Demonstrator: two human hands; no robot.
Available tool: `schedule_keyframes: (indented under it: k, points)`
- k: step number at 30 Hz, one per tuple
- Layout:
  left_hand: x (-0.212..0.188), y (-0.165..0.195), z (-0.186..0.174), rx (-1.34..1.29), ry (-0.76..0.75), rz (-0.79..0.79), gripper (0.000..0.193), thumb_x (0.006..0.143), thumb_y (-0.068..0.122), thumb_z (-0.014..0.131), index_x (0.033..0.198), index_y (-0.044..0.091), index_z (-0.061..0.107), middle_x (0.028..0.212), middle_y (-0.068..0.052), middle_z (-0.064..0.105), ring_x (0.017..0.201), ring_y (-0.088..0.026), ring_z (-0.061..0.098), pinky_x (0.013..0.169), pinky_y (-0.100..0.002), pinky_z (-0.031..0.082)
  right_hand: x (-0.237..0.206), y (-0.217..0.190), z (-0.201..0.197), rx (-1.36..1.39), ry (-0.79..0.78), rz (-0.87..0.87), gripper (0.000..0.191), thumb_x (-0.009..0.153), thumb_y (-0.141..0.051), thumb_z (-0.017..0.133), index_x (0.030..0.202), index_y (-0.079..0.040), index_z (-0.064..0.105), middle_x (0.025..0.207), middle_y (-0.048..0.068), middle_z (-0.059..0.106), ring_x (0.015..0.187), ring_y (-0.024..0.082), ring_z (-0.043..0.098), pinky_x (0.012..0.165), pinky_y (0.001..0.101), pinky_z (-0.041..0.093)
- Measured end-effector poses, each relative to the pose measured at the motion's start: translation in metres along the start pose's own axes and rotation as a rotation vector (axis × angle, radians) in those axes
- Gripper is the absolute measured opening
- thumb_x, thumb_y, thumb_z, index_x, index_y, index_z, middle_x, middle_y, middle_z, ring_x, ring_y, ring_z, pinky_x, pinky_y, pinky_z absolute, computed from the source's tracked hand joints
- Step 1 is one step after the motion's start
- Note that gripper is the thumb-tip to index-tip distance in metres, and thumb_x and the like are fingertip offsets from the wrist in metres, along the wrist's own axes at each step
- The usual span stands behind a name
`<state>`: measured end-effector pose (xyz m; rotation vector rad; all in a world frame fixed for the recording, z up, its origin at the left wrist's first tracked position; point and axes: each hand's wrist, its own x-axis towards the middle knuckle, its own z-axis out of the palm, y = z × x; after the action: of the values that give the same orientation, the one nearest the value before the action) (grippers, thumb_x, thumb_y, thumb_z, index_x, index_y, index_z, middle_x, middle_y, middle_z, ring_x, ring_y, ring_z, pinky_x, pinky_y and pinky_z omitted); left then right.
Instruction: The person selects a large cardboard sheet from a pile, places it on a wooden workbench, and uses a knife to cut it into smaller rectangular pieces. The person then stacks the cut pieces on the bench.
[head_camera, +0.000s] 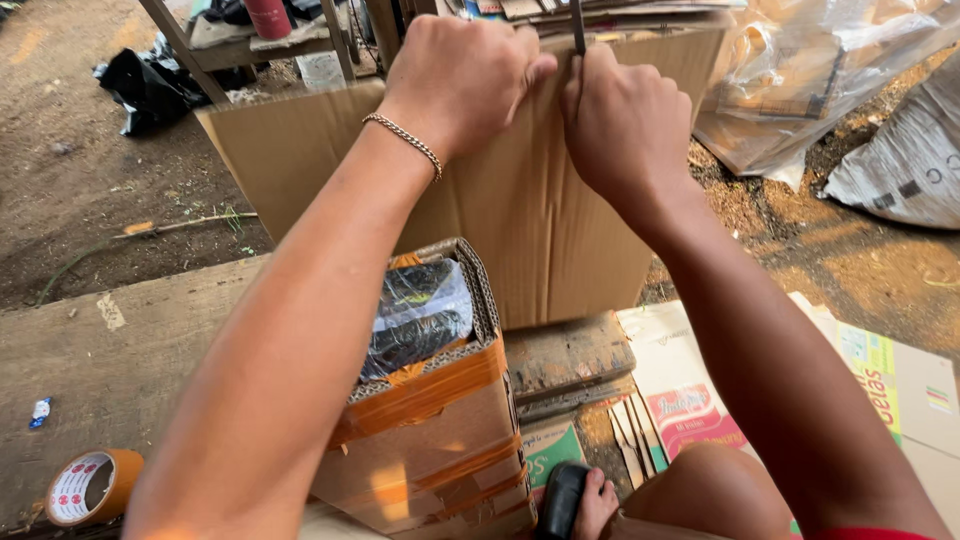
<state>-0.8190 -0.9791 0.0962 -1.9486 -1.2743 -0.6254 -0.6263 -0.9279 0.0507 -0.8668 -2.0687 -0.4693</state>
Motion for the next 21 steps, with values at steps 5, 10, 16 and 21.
schedule_keyframes:
  k: [5,10,16,21]
  points:
    - [-0.001,-0.012,-0.01,0.01,0.126,0.079,0.031,0.105,0.038,0.07,0.093,0.01,0.072,0.078,-0.007,0.07,0.069,-0.028,0.07,0.06,-0.041,0.053,-0.004,-0.001,-0.003,0.09,0.014,0.015,0.025,0.11,-0.021,0.055,0.09,-0.005,0.054,0.066,0.019,0.063,0.06,0.044,0.064,0.055,0.0553,0.049]
    - [-0.001,-0.009,-0.005,0.018,0.195,0.1,0.03,0.101,0.04,0.076,0.093,0.011,0.072,0.081,-0.006,0.071,0.074,-0.026,0.071,0.065,-0.039,0.054,-0.005,0.003,-0.005,0.05,-0.034,0.028,0.025,0.107,-0.021,0.056,0.087,-0.006,0.053,0.061,0.017,0.062,0.056,0.042,0.063,0.052,0.0545,0.049]
    - [-0.006,0.01,-0.002,0.003,-0.079,0.079,0.038,0.107,0.043,0.075,0.091,0.01,0.069,0.077,-0.009,0.07,0.072,-0.028,0.071,0.064,-0.04,0.055,-0.036,0.003,-0.007,0.041,-0.064,0.041,0.025,0.108,-0.021,0.055,0.088,-0.006,0.053,0.063,0.017,0.062,0.055,0.041,0.063,0.05,0.0541,0.048]
    - [-0.001,0.022,-0.011,0.023,-0.178,0.078,0.063,0.08,0.066,0.084,0.091,0.006,0.066,0.08,-0.009,0.071,0.073,-0.03,0.071,0.063,-0.04,0.056,-0.048,0.003,-0.018,0.092,-0.051,0.045,0.026,0.11,-0.02,0.055,0.088,-0.005,0.052,0.064,0.017,0.063,0.057,0.042,0.063,0.051,0.0536,0.048]
